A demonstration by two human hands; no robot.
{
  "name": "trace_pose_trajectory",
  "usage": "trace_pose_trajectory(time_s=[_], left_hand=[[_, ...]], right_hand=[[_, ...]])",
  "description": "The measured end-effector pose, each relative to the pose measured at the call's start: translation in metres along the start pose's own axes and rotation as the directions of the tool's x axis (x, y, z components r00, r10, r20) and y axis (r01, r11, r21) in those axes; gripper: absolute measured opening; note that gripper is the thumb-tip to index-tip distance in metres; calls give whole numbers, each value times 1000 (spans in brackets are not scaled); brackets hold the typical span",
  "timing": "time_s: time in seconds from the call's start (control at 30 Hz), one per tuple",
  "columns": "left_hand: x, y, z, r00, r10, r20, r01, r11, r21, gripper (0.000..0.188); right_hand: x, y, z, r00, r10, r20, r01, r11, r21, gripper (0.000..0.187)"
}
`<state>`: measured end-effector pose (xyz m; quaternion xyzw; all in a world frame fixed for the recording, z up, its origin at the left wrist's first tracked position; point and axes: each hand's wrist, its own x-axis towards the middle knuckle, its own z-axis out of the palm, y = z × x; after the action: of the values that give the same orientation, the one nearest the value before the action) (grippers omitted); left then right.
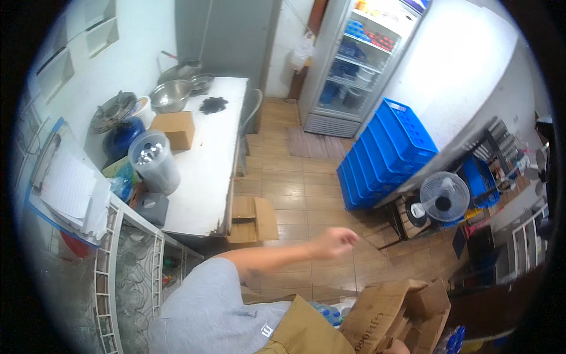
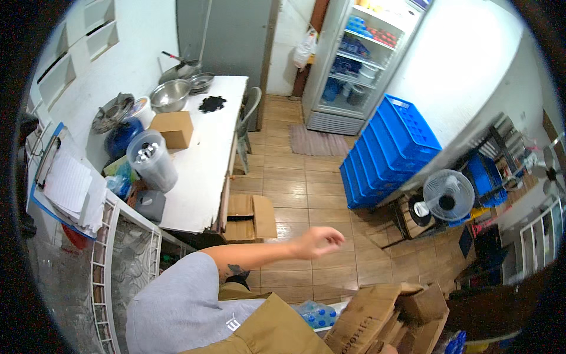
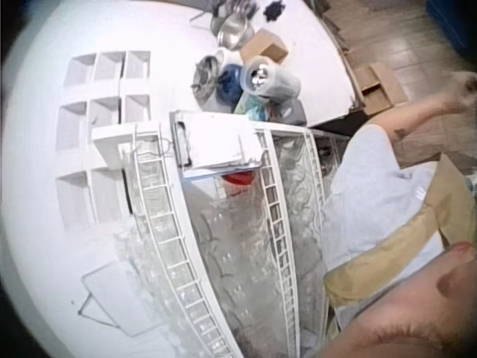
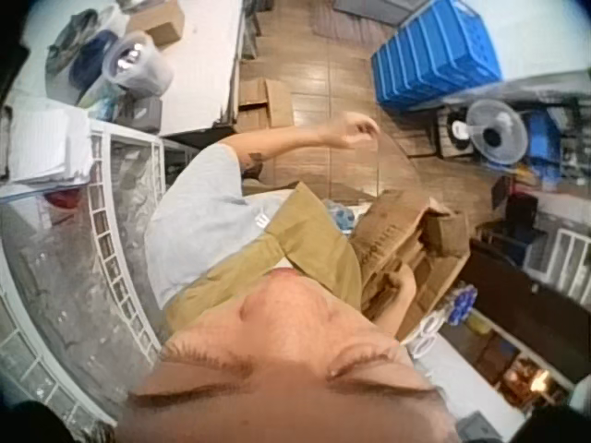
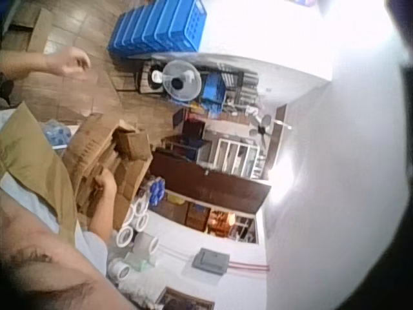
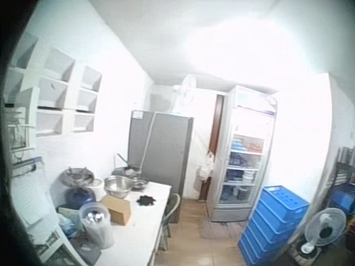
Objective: The person repeatedly picks up flat-packed cardboard inserts, folds them into small divided boxes, and places them into a larger cardboard container. The process is continuous and repetitive throughout the clip.
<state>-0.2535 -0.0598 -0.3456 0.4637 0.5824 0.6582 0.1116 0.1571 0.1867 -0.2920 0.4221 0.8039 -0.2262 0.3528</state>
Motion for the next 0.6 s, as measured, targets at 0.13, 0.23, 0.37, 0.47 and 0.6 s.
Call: trace_pose_trajectory(time_s=[0.13,0.23,0.37,0.47,0.6], left_hand=[[-51,-50,-129,910,-165,-381,289,911,296,25],[-105,-87,-211,748,-306,-589,501,842,199,24],[-158,-84,-277,666,-177,-724,618,674,404,22],[-155,-102,-304,726,-120,-677,582,632,511,20],[-154,-116,-306,686,-216,-695,619,675,401,17]], right_hand=[[-12,-1,-24,991,-14,-136,21,999,46,41],[-82,-74,-57,772,-187,-608,17,962,-274,44],[-106,-224,-67,492,-105,-864,301,952,55,43],[-49,-259,-20,548,-204,-811,593,779,205,41],[48,-358,44,829,-423,-366,530,804,270,34]])
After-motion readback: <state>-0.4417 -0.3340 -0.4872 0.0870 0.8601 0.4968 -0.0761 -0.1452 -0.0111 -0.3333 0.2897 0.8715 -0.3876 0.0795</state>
